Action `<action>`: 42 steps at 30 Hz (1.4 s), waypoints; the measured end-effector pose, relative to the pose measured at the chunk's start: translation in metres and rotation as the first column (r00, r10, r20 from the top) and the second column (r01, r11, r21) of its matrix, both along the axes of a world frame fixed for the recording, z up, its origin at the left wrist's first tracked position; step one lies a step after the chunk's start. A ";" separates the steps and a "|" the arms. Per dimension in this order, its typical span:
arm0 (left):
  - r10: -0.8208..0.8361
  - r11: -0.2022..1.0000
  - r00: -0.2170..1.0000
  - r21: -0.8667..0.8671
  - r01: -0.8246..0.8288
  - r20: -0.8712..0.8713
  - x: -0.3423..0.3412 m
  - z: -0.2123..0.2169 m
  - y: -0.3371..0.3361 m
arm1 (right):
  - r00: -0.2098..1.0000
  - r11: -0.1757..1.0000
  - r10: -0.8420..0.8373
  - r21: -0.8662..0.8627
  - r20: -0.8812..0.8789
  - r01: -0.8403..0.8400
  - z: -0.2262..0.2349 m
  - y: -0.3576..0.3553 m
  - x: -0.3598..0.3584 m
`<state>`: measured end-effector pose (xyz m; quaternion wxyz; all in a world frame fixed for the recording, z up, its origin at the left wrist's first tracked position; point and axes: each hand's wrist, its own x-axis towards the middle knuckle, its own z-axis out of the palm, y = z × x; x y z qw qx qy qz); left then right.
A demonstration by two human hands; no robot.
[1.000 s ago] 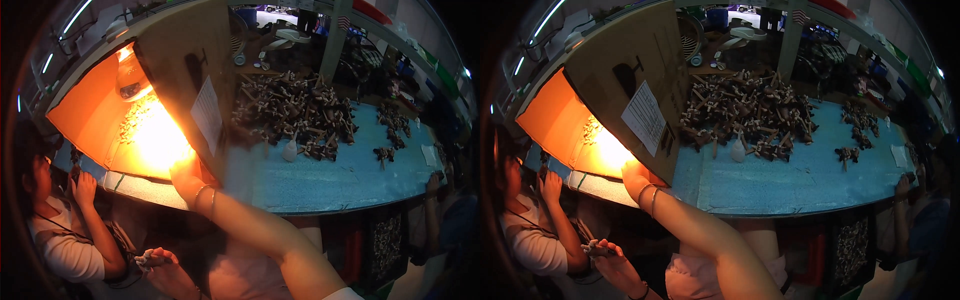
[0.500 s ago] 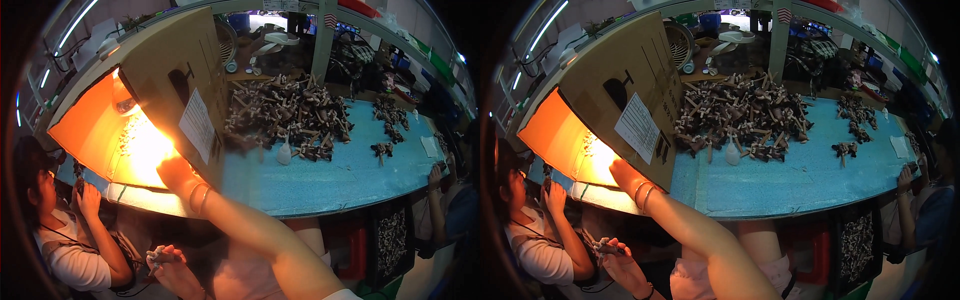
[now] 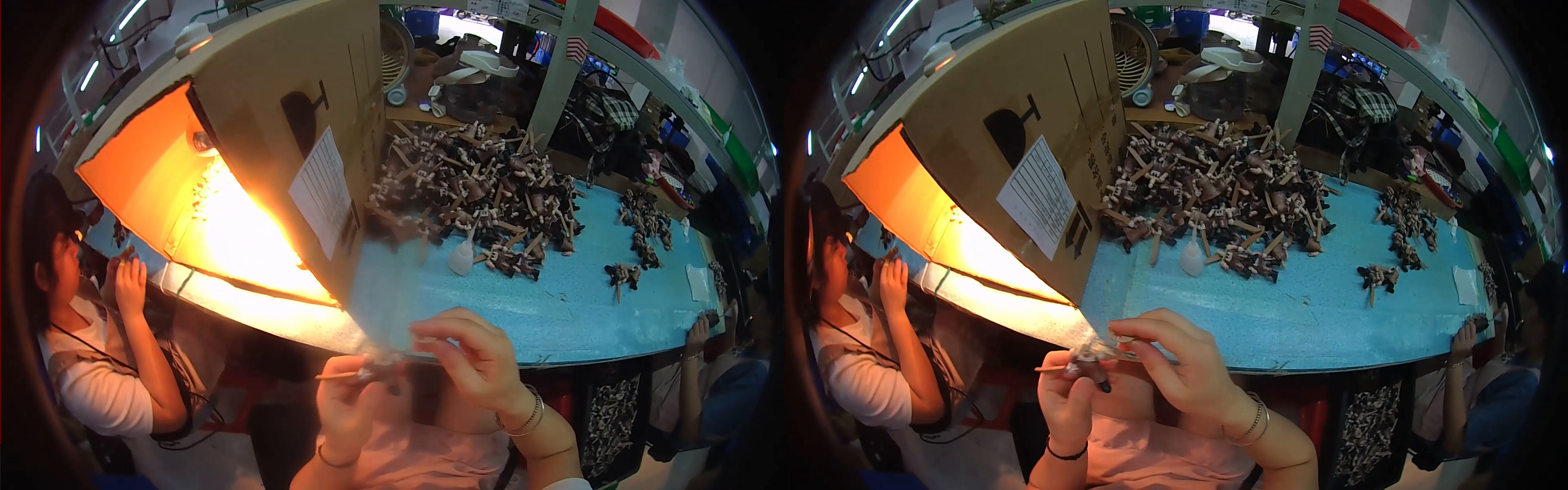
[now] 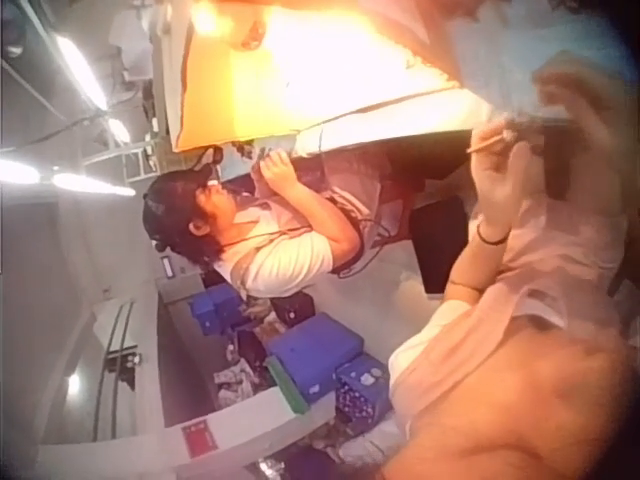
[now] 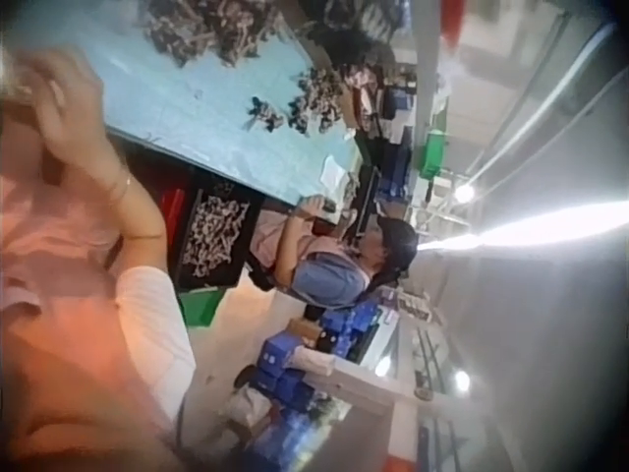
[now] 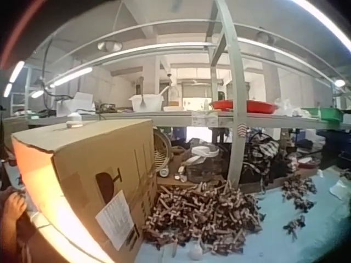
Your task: The person assembles figurines by taking components from a lighted box and the table, applying adhesive from a squeeze bottle, and attaching the parts together by hand.
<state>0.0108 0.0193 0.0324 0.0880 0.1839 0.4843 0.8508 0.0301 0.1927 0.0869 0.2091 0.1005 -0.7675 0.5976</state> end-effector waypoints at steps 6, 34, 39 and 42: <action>-0.193 0.980 0.981 0.041 0.193 -0.013 0.004 0.004 0.034 | 0.989 0.994 -0.073 0.068 -0.129 0.082 -0.008 0.028 0.014; 0.049 0.992 0.960 -0.102 -0.080 -0.276 0.006 -0.002 0.056 | 0.924 0.939 -0.197 0.209 -0.327 0.274 -0.015 0.036 0.023; 0.116 0.961 0.884 -0.172 -0.214 -0.454 0.003 0.000 0.061 | 0.911 0.886 -0.195 0.332 -0.364 0.322 -0.012 0.028 0.025; 0.155 0.933 0.833 -0.199 -0.300 -0.531 0.001 0.002 0.061 | 0.904 0.880 -0.221 0.325 -0.367 0.347 -0.013 0.027 0.022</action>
